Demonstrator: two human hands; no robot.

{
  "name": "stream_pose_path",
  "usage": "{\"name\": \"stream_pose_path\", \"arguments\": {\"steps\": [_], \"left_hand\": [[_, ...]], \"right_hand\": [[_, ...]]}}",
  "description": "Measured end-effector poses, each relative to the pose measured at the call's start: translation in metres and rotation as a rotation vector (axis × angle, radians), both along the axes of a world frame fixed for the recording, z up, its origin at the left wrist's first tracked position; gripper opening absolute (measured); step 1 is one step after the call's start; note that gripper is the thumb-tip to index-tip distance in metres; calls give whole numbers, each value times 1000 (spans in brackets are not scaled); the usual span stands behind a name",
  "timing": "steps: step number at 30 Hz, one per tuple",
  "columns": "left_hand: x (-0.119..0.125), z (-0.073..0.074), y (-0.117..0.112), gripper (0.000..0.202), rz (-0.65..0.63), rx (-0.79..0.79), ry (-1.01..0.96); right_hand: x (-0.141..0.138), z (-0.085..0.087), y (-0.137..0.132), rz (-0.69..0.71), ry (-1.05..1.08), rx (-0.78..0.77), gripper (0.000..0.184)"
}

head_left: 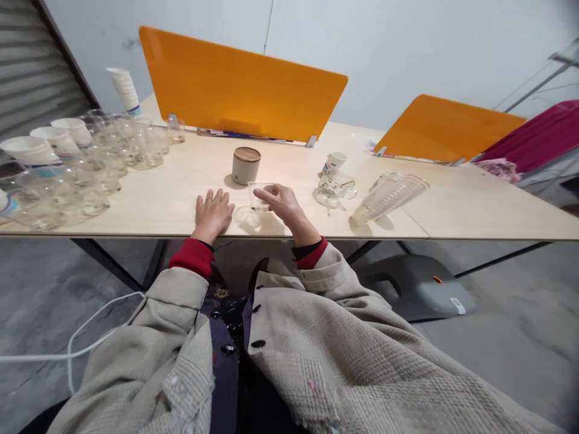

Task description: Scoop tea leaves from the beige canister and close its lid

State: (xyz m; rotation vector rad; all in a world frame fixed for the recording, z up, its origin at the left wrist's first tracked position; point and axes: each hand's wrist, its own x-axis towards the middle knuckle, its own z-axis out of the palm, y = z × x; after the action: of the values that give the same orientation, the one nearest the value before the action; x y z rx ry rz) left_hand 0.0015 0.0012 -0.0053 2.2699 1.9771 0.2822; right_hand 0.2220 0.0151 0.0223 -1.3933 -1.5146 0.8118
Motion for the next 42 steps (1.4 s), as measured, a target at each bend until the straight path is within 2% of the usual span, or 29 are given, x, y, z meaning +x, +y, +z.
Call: {"name": "stream_pose_path", "arguments": {"steps": [3, 7, 12, 16, 21, 31, 39, 42], "left_hand": [[0, -1, 1, 68, -7, 10, -7], [-1, -5, 3, 68, -8, 20, 4], [-2, -6, 4, 67, -15, 38, -11], [-3, -5, 3, 67, -16, 28, -10], [-2, -3, 1, 68, -22, 33, -8], [-2, -4, -1, 66, -15, 50, -21], [-2, -2, 0, 67, -19, 38, -13], [-3, -3, 2, 67, -15, 31, -1]], "right_hand": [[0, -8, 2, 43, 95, 68, 66], [3, -15, 4, 143, 261, 110, 87], [7, -19, 6, 137, 259, 156, 100], [11, -19, 7, 139, 174, 179, 95], [18, -24, 10, 70, 116, 191, 91], [31, -37, 27, 17, 197, 228, 110], [45, -45, 32, -96, 271, 191, 106], [43, -46, 29, -55, 301, 176, 100]]}}
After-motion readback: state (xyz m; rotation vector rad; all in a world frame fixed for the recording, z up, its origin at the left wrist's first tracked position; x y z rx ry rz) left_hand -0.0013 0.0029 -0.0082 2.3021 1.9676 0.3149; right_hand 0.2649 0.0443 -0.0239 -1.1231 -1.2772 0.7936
